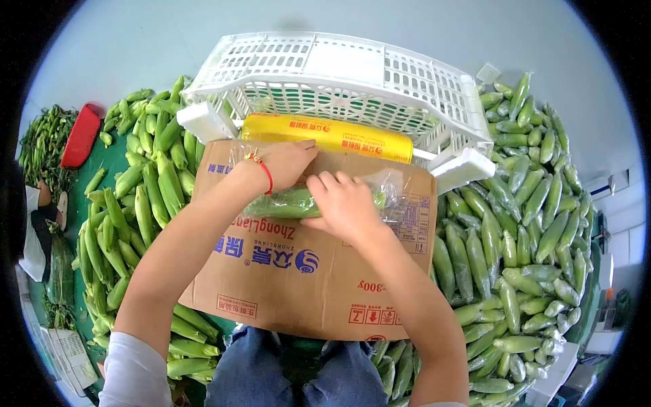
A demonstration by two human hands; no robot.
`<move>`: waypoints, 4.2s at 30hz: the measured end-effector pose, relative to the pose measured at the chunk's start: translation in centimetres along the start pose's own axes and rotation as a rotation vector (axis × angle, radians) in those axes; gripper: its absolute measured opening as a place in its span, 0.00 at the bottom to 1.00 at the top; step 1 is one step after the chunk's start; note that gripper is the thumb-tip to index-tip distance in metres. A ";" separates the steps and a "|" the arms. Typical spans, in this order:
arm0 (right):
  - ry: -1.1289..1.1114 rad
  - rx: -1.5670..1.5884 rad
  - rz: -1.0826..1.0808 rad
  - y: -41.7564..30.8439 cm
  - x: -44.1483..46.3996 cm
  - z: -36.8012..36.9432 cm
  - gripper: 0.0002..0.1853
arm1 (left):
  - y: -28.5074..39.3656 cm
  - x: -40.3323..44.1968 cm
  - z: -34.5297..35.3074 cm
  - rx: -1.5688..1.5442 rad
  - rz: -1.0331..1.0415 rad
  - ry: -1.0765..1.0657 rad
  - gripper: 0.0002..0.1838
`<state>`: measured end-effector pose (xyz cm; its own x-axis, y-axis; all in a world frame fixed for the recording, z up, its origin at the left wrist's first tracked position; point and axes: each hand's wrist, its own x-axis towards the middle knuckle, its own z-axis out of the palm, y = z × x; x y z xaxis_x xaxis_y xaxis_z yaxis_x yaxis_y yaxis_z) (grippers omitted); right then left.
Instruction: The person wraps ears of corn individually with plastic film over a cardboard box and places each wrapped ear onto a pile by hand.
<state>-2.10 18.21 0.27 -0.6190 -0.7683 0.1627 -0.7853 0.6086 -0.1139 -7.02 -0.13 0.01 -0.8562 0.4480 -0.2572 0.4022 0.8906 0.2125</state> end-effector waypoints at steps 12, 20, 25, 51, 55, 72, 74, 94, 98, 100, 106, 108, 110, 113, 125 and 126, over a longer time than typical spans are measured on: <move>-0.648 0.564 0.080 -6.4 -14.1 -6.7 0.39 | 0.2 -3.0 1.5 -0.336 0.141 0.483 0.28; -0.751 2.210 0.964 -7.2 -13.7 -4.0 0.46 | 9.8 -13.8 4.4 -0.519 0.255 0.835 0.29; -0.800 3.364 -0.181 -12.5 -9.5 1.1 0.51 | 8.8 -12.7 2.4 -2.045 0.265 0.828 0.39; 1.075 2.072 0.204 -4.4 -11.9 -7.0 0.39 | 13.1 -20.5 4.7 -0.970 0.198 0.254 0.40; 0.761 1.796 0.858 -9.8 -16.9 -0.5 0.37 | 17.7 -14.3 2.6 -0.650 0.374 0.247 0.39; 0.065 0.290 0.491 3.6 -18.5 -3.4 0.38 | 3.7 -15.9 7.0 -0.152 -0.286 0.630 0.31; 0.168 0.286 0.420 2.3 -14.5 0.0 0.25 | 0.7 -12.8 6.2 -0.101 -0.181 0.680 0.24; -0.147 0.894 0.711 -5.3 -27.0 -2.2 0.04 | 2.5 -38.1 19.1 -0.289 -0.105 0.256 0.11; -0.192 0.942 0.768 -5.5 -25.8 -2.2 0.03 | -8.8 -39.9 27.6 0.167 -0.891 0.198 0.35; -0.250 0.910 0.780 -5.9 -24.9 -2.8 0.03 | -13.8 -41.4 32.6 0.478 -0.851 0.021 0.32; -0.186 0.780 0.820 -6.5 -24.3 -3.3 0.02 | -16.4 -38.3 26.5 -0.019 -1.057 -0.083 0.24; -0.165 0.755 0.831 -6.9 -25.0 -2.8 0.02 | -16.5 -38.6 25.4 -0.187 -1.073 0.573 0.23; -0.112 0.727 0.837 -7.3 -25.9 -1.8 0.02 | -12.1 -35.1 17.6 -0.546 -0.934 1.107 0.25; -0.088 0.633 0.857 -8.3 -25.9 -1.9 0.02 | -3.0 -31.6 7.2 -0.229 -0.449 0.917 0.33; 0.498 1.012 0.863 -9.0 -21.3 -5.9 0.10 | 11.5 -16.2 4.4 -0.170 0.304 0.302 0.28; 0.436 0.552 0.589 -8.3 -18.2 -5.1 0.14 | 11.3 -15.8 4.3 -0.168 0.312 0.377 0.28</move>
<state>15.73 28.15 3.27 -0.9498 -0.1531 0.2728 -0.3080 0.6107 -0.7295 12.50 3.22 2.40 -0.7735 0.6036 0.1934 0.6261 0.6803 0.3811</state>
